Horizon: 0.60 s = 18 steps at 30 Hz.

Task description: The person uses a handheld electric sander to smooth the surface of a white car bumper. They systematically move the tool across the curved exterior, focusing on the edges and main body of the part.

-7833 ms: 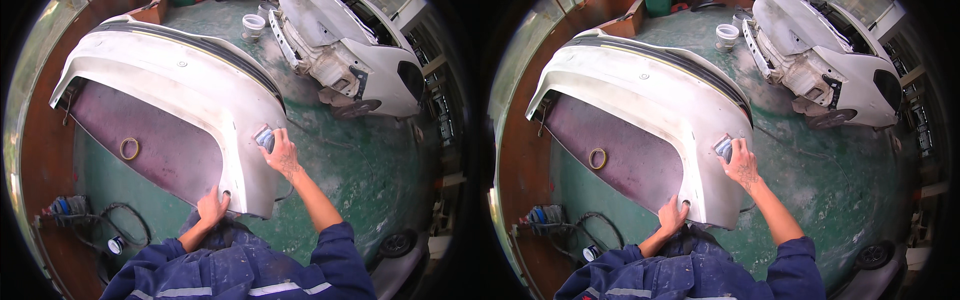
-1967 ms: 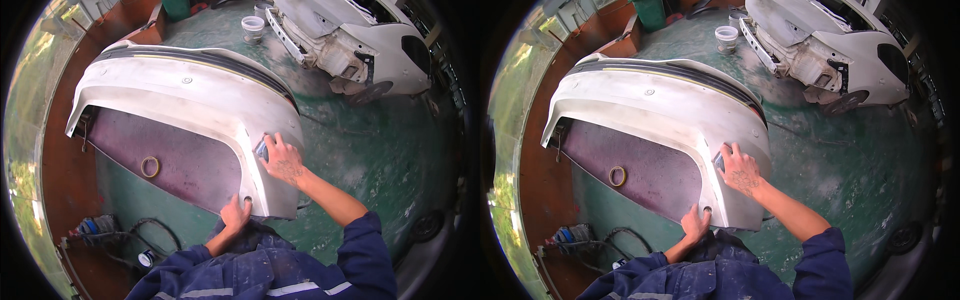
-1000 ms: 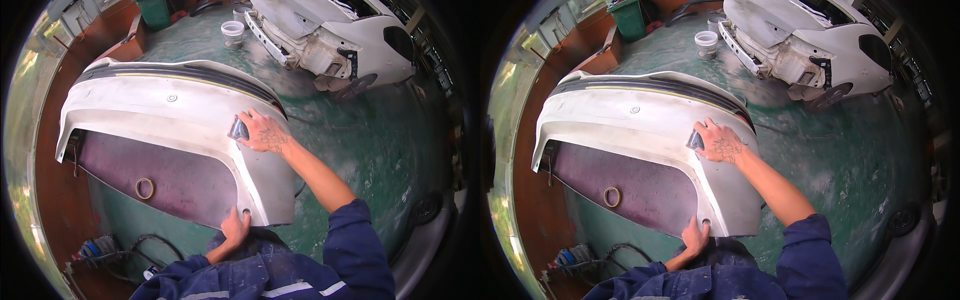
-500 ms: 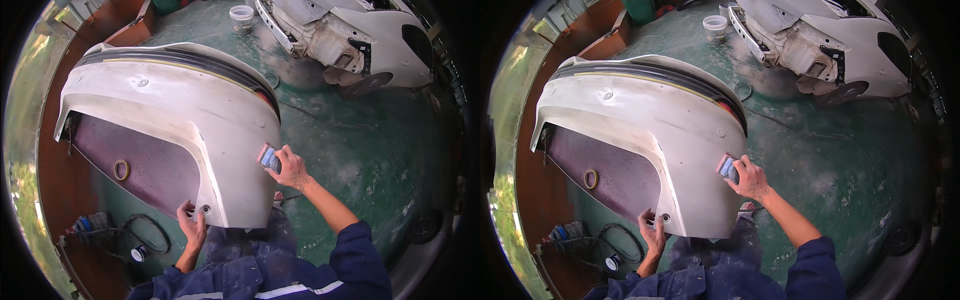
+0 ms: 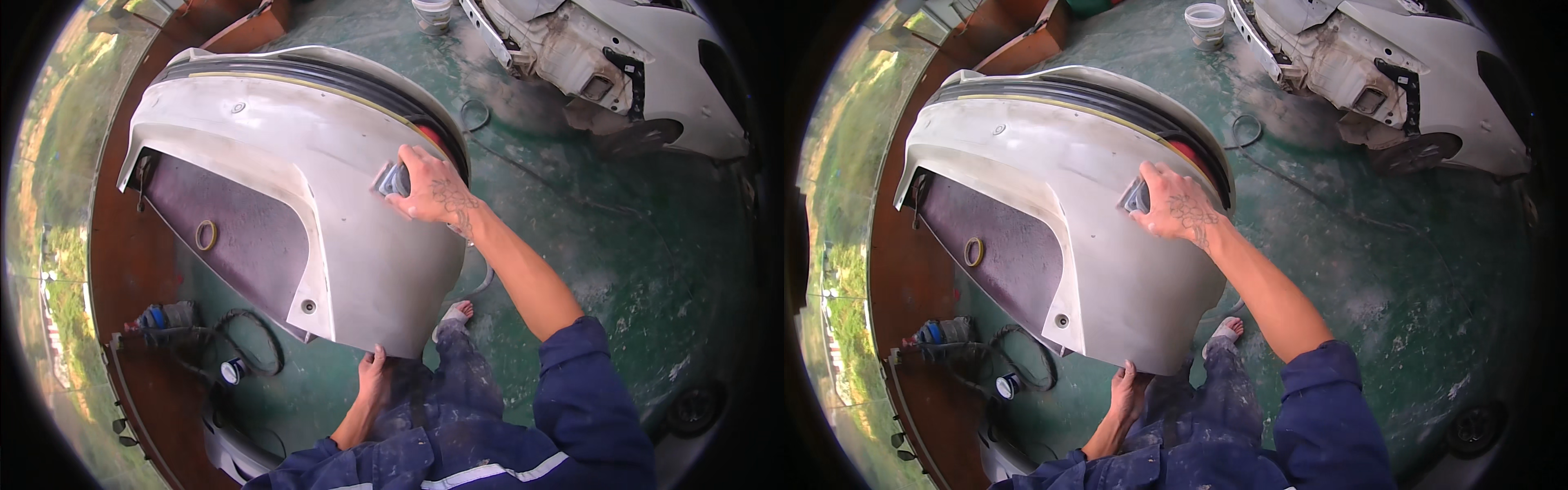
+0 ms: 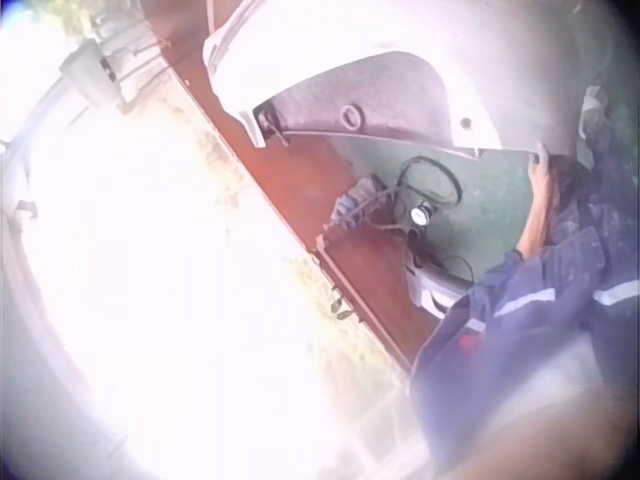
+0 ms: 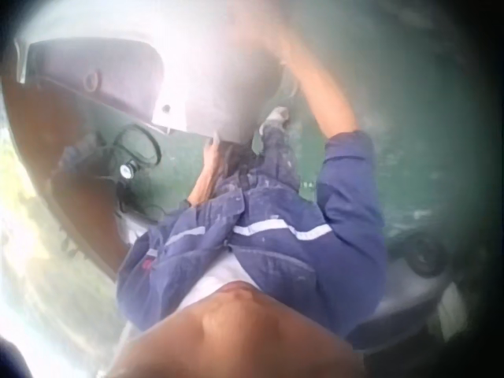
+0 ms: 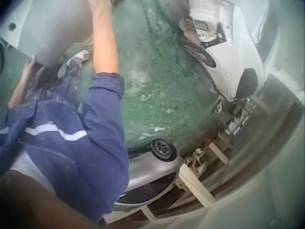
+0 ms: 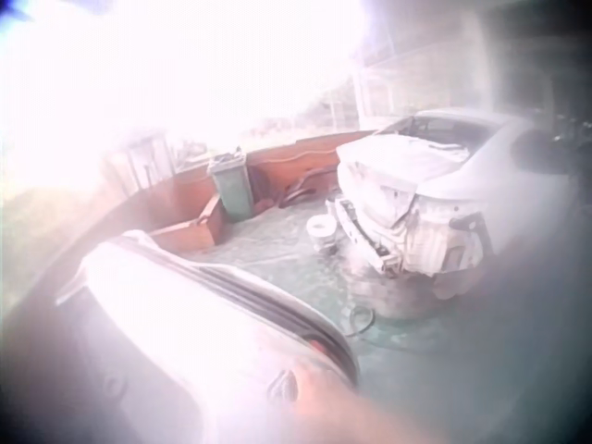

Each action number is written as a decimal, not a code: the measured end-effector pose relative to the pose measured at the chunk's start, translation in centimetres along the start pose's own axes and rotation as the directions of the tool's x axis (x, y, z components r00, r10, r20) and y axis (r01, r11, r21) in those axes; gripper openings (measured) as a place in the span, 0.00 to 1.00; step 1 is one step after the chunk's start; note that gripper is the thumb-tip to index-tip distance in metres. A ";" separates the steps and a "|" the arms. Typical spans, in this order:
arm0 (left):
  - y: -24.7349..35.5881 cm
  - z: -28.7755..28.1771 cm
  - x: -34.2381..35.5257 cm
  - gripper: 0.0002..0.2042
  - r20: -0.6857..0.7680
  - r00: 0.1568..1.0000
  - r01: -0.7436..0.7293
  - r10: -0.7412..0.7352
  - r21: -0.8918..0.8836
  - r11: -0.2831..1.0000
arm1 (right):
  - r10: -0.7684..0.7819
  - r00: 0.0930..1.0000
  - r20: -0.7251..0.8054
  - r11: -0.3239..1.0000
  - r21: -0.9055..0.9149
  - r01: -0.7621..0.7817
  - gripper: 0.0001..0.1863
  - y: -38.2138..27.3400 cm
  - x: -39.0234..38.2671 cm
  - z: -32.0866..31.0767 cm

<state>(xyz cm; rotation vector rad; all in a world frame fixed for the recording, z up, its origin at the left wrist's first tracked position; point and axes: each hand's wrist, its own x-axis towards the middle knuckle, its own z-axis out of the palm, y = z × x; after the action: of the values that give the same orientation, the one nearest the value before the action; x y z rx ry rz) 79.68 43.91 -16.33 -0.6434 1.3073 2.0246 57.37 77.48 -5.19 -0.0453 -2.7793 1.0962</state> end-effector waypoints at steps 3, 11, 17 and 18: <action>0.5 0.8 -3.0 0.32 -0.040 0.996 -0.086 0.085 -0.009 0.996 | 0.086 0.996 0.014 0.993 0.081 -0.087 0.28 -0.1 -1.2 -1.4; 1.6 1.9 -4.4 0.28 -0.144 0.986 -0.082 0.085 0.029 0.996 | 0.128 0.991 0.040 0.984 0.117 -0.132 0.30 0.1 -9.5 0.1; -2.2 -2.5 0.5 0.28 -0.094 0.990 -0.093 0.101 0.084 0.992 | 0.119 0.985 -0.128 0.991 0.082 -0.109 0.31 4.0 -13.8 5.2; -2.4 -2.9 0.6 0.28 -0.097 0.990 -0.090 0.101 0.105 0.990 | 0.130 0.979 -0.157 0.989 0.089 -0.117 0.31 4.3 -14.1 5.6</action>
<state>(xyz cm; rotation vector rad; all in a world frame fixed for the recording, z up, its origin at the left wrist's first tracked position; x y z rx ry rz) 81.20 42.14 -19.34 -0.6566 1.5168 2.0091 70.30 75.67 -14.00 -0.2884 -2.6157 1.1740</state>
